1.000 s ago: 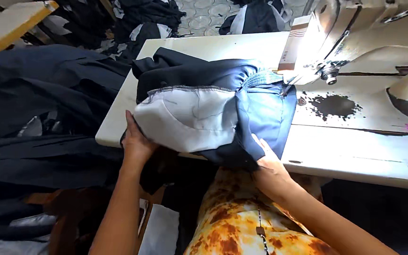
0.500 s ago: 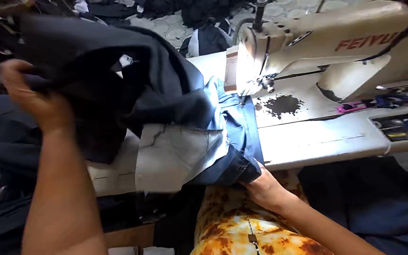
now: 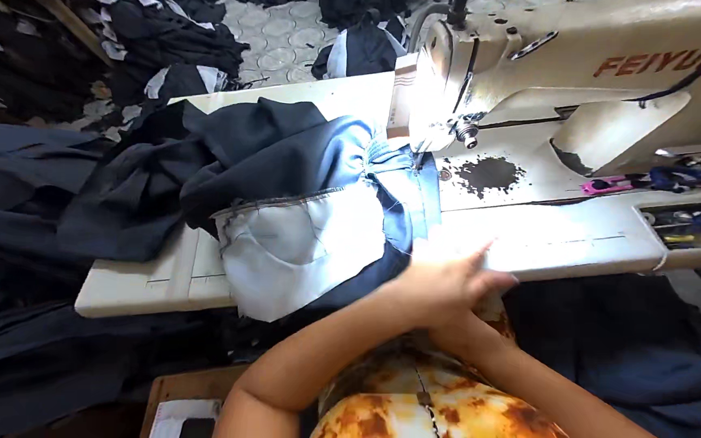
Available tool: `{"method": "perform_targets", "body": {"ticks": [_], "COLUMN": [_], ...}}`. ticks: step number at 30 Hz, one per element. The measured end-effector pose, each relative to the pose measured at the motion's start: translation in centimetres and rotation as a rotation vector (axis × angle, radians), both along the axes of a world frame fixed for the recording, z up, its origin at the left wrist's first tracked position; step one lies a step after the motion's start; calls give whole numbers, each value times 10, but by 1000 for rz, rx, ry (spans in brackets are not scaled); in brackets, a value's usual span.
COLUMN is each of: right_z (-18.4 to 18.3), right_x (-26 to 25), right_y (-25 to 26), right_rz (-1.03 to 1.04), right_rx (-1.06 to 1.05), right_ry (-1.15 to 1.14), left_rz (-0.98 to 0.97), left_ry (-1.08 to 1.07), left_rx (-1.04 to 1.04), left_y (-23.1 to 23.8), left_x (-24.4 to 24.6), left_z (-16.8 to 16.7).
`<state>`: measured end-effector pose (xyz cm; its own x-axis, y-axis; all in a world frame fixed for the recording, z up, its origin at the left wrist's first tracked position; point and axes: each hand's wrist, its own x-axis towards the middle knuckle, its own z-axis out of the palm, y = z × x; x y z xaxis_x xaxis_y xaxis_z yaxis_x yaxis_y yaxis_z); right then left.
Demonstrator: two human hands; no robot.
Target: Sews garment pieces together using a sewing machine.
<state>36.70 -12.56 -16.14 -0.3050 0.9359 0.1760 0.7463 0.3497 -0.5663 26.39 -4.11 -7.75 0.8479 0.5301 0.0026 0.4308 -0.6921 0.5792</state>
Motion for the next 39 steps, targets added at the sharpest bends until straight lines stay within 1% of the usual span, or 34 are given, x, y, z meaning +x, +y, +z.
{"method": "perform_targets", "body": {"ticks": [1,2,3,4,5,6,7,8,9,10,11,12,13,15,16,17,18,19,20,21,22,23,25,27,29,32,34,37,39], "right_z": [0,-3,-5,-7,-9,-10,-10,-8,-6,-4,-3,-4,-5,-11,-16,-21,-24,-26,-26,-26,-26,-25,-17,-5,4,2,-5,-14,-14], "right_x": [-3,-3,-2,-1,-2,-2,0,4,9,16,22,28,33,41,43,43,42,40,37,33,28,24,18,13,14,18,16,2,-3], "right_y": [6,12,16,17,18,19,19,19,20,19,17,12,5,-13,-21,-28,-33,-35,-35,-35,-35,-34,-34,-35,-38,-43,-39,-31,-32], "right_rz": [25,51,71,78,77,79,99,143,204,268,302,289,227,-51,-217,-359,-461,-506,-509,-486,-446,-398,-346,-410,-457,-427,-405,-445,-484], "right_rx": [210,336,380,393,400,396,375,341,302,269,282,316,357,386,344,235,52,-161,-363,-511,-603,-652,-679,-657,-564,-349,-332,-290,-227], "right_ry": [-70,-101,-117,-127,-131,-130,-121,-96,-40,65,221,381,520,649,658,651,665,736,859,997,1119,1206,1282,1256,1165,921,774,733,732], "left_rz": [131,288,442,577,668,692,644,547,438,331,245,190,159,140,141,142,146,152,160,167,171,169,152,145,168,216,239,273,291], "left_ry": [59,114,176,259,324,364,359,280,152,22,-83,-136,-143,-90,-58,-36,-26,-32,-45,-62,-82,-96,-87,-51,-56,-114,-148,-206,-301], "left_rx": [39,128,186,109,5,-35,4,123,252,342,397,431,451,476,488,512,538,566,597,622,634,631,603,592,621,654,677,726,742], "left_y": [12,27,41,52,56,51,40,23,6,-10,-24,-35,-43,-49,-48,-47,-45,-45,-44,-43,-42,-42,-42,-44,-42,-43,-44,-50,-57], "left_x": [1,-12,-32,-53,-70,-81,-88,-93,-95,-94,-92,-90,-90,-91,-92,-92,-92,-91,-90,-89,-87,-86,-84,-83,-83,-83,-79,-72,-68], "left_z": [-2,-14,-27,-28,-21,-12,-8,-11,-17,-23,-29,-33,-36,-46,-51,-57,-63,-68,-72,-75,-77,-77,-76,-75,-77,-81,-82,-85,-90]}}
